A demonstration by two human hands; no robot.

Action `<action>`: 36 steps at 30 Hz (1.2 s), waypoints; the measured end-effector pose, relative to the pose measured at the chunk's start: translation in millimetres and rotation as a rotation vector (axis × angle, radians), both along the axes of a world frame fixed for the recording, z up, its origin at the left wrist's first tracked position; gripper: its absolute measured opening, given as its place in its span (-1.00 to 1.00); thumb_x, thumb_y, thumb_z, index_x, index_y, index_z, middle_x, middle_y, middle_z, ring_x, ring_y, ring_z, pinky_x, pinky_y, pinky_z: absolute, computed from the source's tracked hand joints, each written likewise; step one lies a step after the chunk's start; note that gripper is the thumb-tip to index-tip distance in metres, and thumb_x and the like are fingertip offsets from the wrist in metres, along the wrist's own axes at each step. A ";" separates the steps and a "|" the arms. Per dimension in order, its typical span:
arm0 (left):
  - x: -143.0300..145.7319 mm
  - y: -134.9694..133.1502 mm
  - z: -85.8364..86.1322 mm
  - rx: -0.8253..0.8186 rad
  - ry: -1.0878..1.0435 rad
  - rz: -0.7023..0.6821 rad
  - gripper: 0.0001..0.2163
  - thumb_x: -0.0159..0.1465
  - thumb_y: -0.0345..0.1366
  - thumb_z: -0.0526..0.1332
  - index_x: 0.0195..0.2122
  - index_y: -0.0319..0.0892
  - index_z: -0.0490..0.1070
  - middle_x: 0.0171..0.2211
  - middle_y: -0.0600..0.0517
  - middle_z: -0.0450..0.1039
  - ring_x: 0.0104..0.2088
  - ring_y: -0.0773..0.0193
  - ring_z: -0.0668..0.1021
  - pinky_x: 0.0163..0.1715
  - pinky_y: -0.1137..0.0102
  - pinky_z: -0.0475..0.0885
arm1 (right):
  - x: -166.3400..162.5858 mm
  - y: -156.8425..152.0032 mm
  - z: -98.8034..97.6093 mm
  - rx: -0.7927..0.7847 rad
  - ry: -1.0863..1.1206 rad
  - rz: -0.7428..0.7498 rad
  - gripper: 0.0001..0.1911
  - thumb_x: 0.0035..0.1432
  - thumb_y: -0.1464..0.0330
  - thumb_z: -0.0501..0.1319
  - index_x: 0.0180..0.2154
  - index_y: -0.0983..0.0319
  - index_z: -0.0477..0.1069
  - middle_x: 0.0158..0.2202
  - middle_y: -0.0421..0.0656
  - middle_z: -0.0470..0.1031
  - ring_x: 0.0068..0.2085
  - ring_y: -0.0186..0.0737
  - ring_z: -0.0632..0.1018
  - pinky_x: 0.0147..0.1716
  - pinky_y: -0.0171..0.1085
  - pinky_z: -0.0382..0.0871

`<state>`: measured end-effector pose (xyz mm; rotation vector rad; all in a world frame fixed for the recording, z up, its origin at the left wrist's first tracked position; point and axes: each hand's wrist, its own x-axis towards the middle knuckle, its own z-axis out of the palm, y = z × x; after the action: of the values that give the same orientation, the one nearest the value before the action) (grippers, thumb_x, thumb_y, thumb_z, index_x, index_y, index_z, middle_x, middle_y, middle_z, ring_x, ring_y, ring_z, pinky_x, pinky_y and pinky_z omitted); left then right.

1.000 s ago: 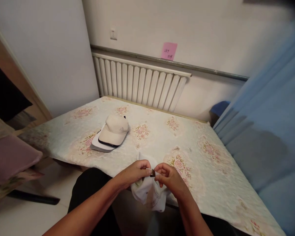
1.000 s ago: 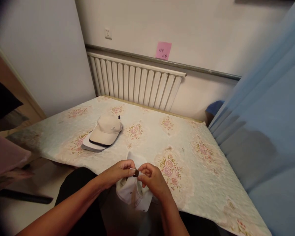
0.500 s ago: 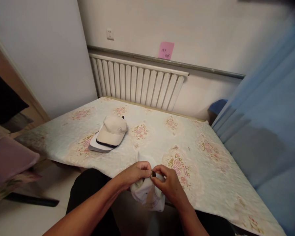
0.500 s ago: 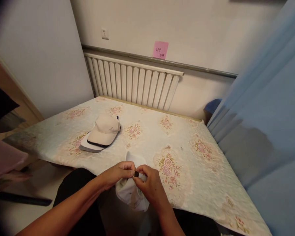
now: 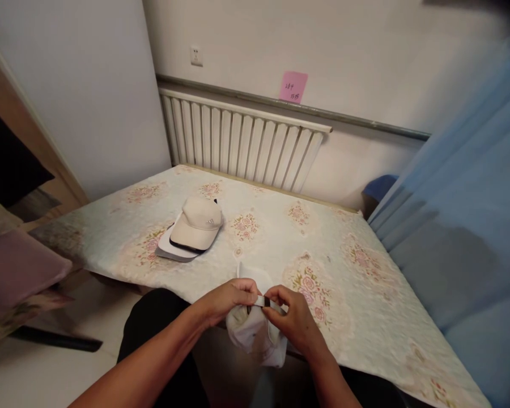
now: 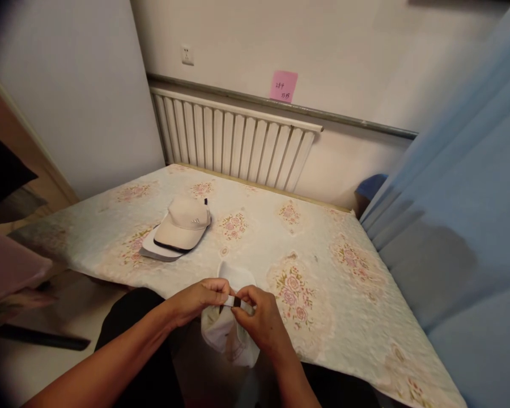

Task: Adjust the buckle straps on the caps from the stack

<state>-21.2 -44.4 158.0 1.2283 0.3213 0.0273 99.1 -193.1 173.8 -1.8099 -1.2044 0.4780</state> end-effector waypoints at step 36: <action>2.0 19.7 -1.3 0.026 0.083 -0.040 -0.80 -0.02 -0.22 0.27 -0.50 -0.21 0.29 -0.66 0.21 0.17 -0.66 0.51 0.13 -0.65 0.49 -0.10 | 32.6 -6.5 -31.2 -0.095 0.659 0.131 -0.75 -0.11 0.28 0.35 -0.37 0.25 0.42 -0.62 -0.32 0.35 -0.59 -0.45 0.29 -0.55 -0.38 0.09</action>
<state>-19.2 -24.7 156.7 1.2634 0.3695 -0.0542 131.6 -199.7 142.6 -1.4695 -0.8437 1.1193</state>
